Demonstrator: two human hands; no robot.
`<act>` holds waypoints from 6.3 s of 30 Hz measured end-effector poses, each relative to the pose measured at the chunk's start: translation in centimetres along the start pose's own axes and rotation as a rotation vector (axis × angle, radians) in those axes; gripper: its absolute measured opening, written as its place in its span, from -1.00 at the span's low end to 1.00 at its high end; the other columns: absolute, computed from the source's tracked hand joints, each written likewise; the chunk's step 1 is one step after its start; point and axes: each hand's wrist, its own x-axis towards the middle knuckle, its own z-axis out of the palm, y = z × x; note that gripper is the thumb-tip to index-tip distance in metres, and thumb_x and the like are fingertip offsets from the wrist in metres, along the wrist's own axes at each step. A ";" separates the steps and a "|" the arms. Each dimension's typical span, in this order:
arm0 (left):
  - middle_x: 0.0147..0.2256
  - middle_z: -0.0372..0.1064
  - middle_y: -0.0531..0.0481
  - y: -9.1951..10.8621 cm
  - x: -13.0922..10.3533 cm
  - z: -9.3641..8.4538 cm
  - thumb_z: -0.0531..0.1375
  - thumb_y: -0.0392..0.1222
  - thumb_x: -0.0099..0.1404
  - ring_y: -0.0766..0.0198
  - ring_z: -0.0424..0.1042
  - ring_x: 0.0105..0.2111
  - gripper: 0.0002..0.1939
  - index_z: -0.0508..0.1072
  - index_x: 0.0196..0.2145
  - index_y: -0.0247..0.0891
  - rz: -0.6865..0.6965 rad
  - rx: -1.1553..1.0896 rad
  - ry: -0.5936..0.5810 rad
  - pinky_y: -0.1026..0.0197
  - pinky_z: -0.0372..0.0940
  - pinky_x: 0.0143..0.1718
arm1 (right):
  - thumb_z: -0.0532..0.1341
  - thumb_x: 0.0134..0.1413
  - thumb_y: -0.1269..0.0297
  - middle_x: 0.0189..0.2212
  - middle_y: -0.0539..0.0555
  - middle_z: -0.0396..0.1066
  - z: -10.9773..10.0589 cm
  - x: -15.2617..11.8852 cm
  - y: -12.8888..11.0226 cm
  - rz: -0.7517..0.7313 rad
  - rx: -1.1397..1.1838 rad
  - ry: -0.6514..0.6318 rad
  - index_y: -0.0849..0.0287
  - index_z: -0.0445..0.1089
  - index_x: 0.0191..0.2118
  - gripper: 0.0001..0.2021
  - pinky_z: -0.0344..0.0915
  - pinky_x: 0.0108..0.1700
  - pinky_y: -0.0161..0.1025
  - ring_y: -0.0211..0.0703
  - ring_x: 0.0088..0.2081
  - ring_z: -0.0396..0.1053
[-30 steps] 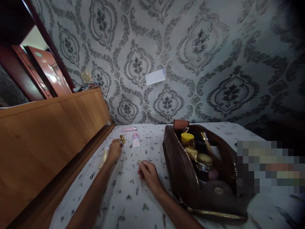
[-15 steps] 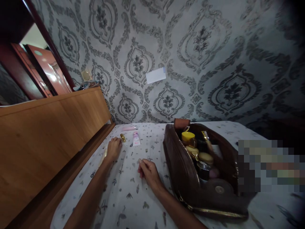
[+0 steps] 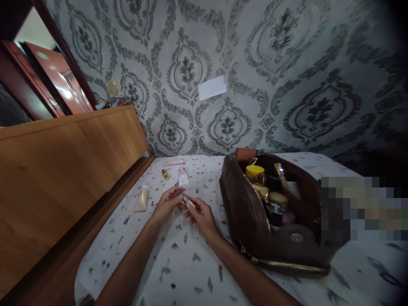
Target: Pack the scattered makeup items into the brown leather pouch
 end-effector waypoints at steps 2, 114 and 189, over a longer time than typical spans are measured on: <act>-0.37 0.41 -0.03 -0.4 -0.3 -0.1 0.34 0.02 0.12 0.29 0.40 -0.38 -0.61 0.48 -0.20 -0.32 0.019 -0.040 0.017 0.25 0.34 -0.33 | 0.31 -0.14 0.03 -0.42 0.07 0.47 0.0 0.1 0.1 -0.021 -0.013 0.018 0.25 0.44 -0.19 -0.58 0.13 -0.67 -0.40 -0.23 -0.58 0.38; -0.23 0.43 -0.11 13.0 8.7 21.4 0.15 -0.25 0.30 0.09 0.40 -0.14 -0.87 0.49 -0.23 -0.21 0.710 1.985 -0.654 0.20 0.22 -0.22 | 0.22 0.08 0.20 -0.51 -0.14 0.26 0.4 -0.5 0.9 0.012 -0.033 0.041 0.15 0.31 -0.19 -0.80 0.03 -0.64 -0.50 -0.45 -0.66 0.25; -0.23 0.46 0.02 12.7 4.9 21.5 0.10 -0.13 0.37 0.22 0.43 -0.23 -0.82 0.44 -0.14 -0.17 0.693 1.355 -0.709 0.22 0.26 -0.21 | 0.13 0.11 0.31 -0.55 -0.13 0.26 0.3 -0.8 -0.2 0.000 -0.053 0.000 0.19 0.26 -0.39 -0.91 0.03 -0.65 -0.49 -0.44 -0.66 0.25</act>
